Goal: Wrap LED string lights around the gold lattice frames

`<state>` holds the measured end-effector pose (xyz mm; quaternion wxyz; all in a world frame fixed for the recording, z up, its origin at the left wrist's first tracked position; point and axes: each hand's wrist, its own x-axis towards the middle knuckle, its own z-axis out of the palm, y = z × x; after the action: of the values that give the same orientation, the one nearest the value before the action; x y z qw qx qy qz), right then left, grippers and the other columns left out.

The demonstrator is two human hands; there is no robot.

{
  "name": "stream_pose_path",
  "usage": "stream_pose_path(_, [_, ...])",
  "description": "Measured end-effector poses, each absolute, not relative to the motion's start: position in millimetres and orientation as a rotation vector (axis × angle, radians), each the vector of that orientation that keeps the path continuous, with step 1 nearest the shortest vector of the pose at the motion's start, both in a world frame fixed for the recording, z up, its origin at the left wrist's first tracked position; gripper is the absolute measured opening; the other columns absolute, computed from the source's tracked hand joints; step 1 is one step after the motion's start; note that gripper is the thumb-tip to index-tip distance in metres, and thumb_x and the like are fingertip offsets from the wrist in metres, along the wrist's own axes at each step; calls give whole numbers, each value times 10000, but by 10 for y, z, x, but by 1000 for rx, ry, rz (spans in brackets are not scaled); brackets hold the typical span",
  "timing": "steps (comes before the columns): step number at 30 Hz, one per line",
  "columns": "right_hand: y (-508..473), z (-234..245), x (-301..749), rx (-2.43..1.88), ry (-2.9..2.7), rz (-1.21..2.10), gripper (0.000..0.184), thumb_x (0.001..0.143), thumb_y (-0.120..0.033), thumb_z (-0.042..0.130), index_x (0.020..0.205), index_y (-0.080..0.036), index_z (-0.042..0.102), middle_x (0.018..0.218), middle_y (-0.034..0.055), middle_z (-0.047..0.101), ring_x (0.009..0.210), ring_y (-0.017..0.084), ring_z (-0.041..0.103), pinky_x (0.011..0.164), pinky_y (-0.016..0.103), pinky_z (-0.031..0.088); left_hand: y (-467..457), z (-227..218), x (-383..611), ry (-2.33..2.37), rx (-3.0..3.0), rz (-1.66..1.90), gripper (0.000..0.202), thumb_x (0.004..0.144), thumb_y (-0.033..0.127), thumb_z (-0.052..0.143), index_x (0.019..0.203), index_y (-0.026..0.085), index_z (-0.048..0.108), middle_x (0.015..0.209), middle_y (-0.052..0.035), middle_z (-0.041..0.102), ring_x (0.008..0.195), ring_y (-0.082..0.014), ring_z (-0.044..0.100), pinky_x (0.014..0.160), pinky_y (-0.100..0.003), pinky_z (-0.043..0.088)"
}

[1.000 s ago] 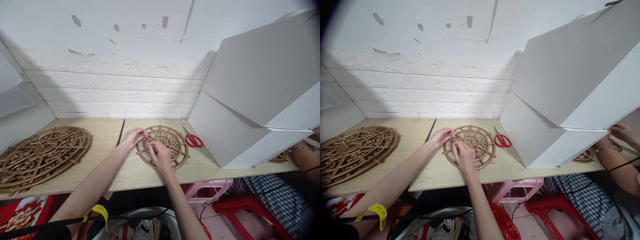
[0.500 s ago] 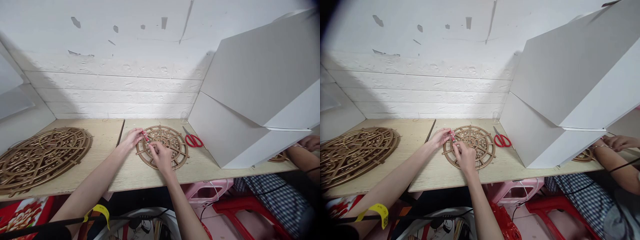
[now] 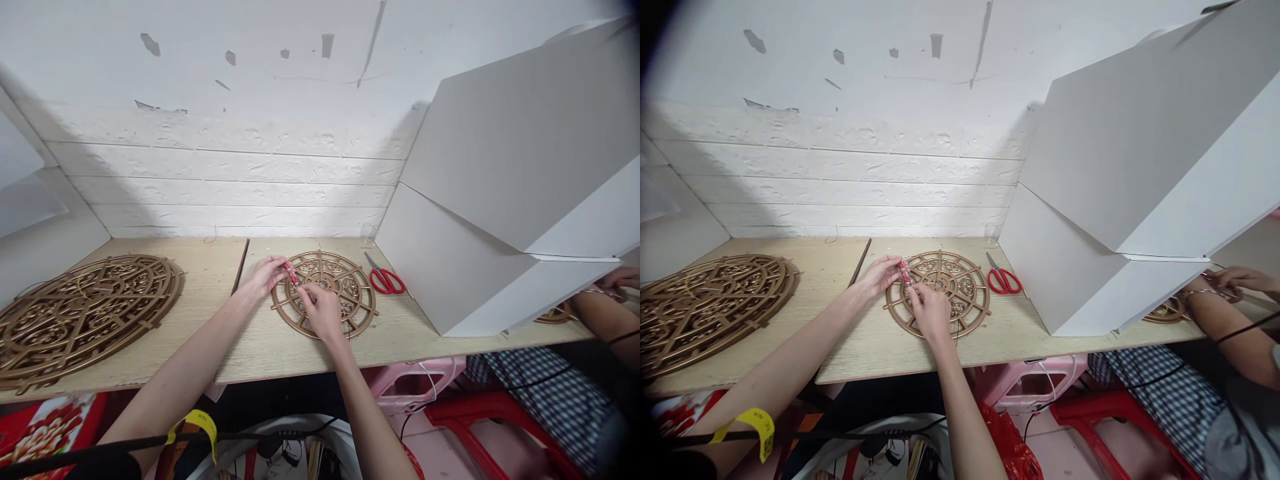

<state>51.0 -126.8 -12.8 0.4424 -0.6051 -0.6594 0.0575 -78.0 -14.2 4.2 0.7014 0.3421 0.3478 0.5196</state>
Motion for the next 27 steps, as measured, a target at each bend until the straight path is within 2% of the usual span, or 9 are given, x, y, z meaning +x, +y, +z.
stream_pose_path(12, [-1244,-104,493,-1558,-1612,239,289,873,-333,481,718,-213,693,505,-8,574,466,140,499,491,228,304,-173,54,-768,779,810,1151,100,766,21,565,704,98,554,689,-104,659,640,-161,663,658,-298,551])
stream_pose_path(21, [-1233,-129,494,-1531,-1562,331,227,841,-303,517,736,-215,698,524,-6,610,462,140,522,487,226,329,-179,34,-761,774,854,1155,130,727,45,628,683,123,534,655,-63,637,638,-146,650,647,-285,543])
stream_pose_path(27, [-1244,-123,490,-1514,-1573,348,229,840,-298,520,722,-213,697,528,1,624,460,138,532,485,219,338,-182,34,-762,772,894,1141,125,744,63,619,692,125,524,657,-67,639,621,-146,648,638,-286,541])
